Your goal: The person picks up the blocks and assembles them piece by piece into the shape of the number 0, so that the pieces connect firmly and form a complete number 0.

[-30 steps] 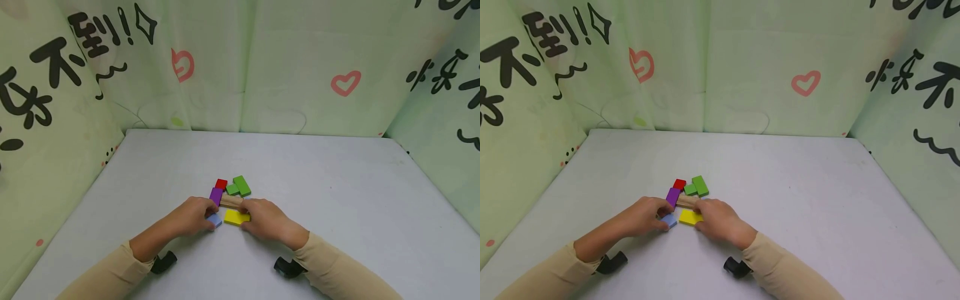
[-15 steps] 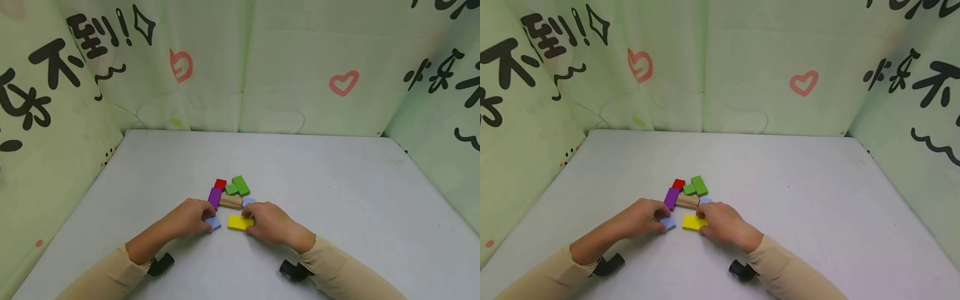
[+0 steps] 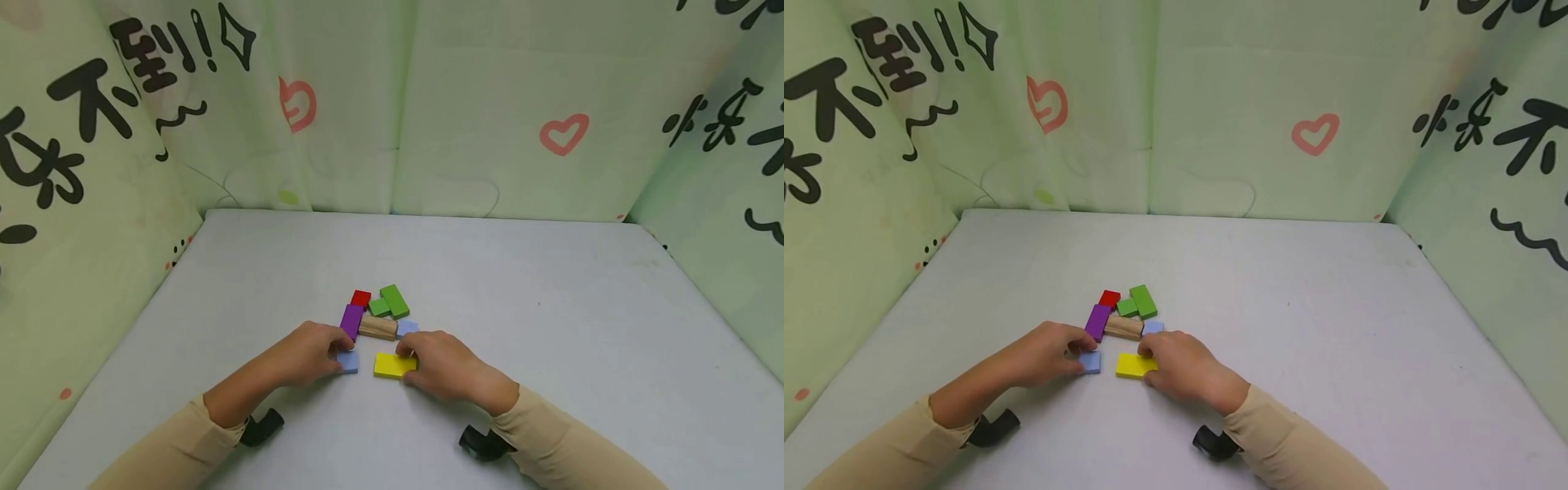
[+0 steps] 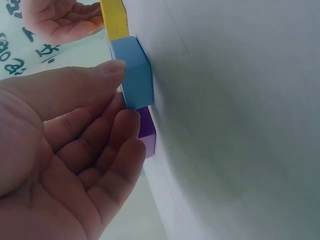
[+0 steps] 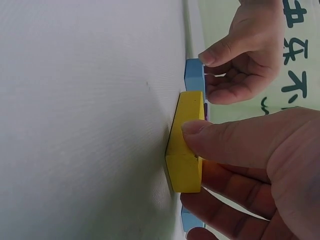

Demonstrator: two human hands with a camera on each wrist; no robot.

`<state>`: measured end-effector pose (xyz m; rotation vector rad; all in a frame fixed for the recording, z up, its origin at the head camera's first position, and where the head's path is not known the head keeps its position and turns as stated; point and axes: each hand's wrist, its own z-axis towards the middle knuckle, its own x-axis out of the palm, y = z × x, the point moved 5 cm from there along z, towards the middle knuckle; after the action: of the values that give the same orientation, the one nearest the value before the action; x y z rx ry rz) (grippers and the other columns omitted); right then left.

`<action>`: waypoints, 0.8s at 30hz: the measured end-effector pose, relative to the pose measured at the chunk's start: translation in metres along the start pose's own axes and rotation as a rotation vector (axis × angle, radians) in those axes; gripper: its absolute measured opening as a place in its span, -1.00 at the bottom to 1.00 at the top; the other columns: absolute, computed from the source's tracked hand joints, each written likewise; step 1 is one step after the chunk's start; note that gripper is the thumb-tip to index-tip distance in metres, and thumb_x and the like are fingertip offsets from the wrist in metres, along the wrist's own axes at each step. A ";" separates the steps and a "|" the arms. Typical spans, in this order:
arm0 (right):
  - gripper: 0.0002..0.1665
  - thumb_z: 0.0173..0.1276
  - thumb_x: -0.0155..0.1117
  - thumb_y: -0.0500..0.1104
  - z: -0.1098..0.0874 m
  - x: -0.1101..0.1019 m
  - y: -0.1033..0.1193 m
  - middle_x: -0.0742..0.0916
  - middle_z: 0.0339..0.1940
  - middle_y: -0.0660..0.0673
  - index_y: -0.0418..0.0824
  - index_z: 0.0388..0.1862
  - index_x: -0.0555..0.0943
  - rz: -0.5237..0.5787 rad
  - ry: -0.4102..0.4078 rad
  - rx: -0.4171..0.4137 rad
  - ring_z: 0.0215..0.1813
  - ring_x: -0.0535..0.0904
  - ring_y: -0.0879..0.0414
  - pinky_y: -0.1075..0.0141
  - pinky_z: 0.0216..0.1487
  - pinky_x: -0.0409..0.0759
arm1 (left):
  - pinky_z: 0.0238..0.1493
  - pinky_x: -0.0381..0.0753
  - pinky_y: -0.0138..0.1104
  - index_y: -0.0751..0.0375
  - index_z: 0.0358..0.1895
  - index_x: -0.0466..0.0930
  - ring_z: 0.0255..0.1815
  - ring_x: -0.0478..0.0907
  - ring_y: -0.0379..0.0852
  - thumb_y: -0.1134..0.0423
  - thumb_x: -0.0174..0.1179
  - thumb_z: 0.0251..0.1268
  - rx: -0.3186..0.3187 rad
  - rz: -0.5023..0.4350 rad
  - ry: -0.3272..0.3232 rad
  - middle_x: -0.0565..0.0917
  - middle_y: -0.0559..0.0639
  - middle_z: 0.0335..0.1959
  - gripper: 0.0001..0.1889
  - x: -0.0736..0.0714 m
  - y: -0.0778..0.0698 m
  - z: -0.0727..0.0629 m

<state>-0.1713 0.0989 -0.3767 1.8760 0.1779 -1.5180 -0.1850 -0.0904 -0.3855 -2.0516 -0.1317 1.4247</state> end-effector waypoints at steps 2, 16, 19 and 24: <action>-0.68 0.22 0.50 -0.24 0.000 0.000 0.000 0.73 -0.19 -0.07 -0.27 -0.07 0.66 -0.001 0.005 0.000 -0.16 0.59 0.06 0.09 0.00 0.58 | 0.11 0.60 -0.17 0.23 -0.02 0.72 0.00 0.61 -0.06 0.43 0.43 0.15 -0.001 -0.002 0.007 0.71 -0.07 -0.13 -0.70 0.000 0.000 0.000; -0.68 0.22 0.49 -0.24 -0.002 -0.001 0.002 0.72 -0.19 -0.06 -0.27 -0.06 0.66 -0.005 0.012 -0.001 -0.16 0.59 0.06 0.09 0.00 0.58 | 0.09 0.61 -0.18 0.22 0.02 0.68 -0.01 0.58 -0.06 0.51 0.37 0.18 -0.036 -0.043 -0.017 0.67 -0.06 -0.11 -0.67 -0.002 0.000 0.000; -0.68 0.21 0.49 -0.25 -0.002 0.000 0.001 0.73 -0.18 -0.06 -0.27 -0.06 0.66 -0.003 0.009 -0.007 -0.16 0.59 0.06 0.10 -0.01 0.58 | 0.04 0.63 -0.21 0.21 -0.01 0.68 -0.07 0.58 -0.08 0.52 0.36 0.19 -0.045 -0.059 -0.033 0.67 -0.08 -0.16 -0.69 -0.002 0.001 0.000; -0.68 0.22 0.49 -0.25 -0.003 0.001 0.002 0.73 -0.18 -0.06 -0.26 -0.06 0.65 0.002 0.010 -0.006 -0.17 0.58 0.06 0.10 -0.01 0.58 | -0.02 0.65 -0.25 0.20 -0.02 0.68 -0.11 0.59 -0.10 0.50 0.39 0.18 -0.064 -0.105 -0.032 0.66 -0.09 -0.19 -0.69 -0.001 0.002 0.000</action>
<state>-0.1678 0.0993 -0.3768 1.8785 0.1847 -1.5054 -0.1861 -0.0921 -0.3861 -2.0426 -0.2967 1.4052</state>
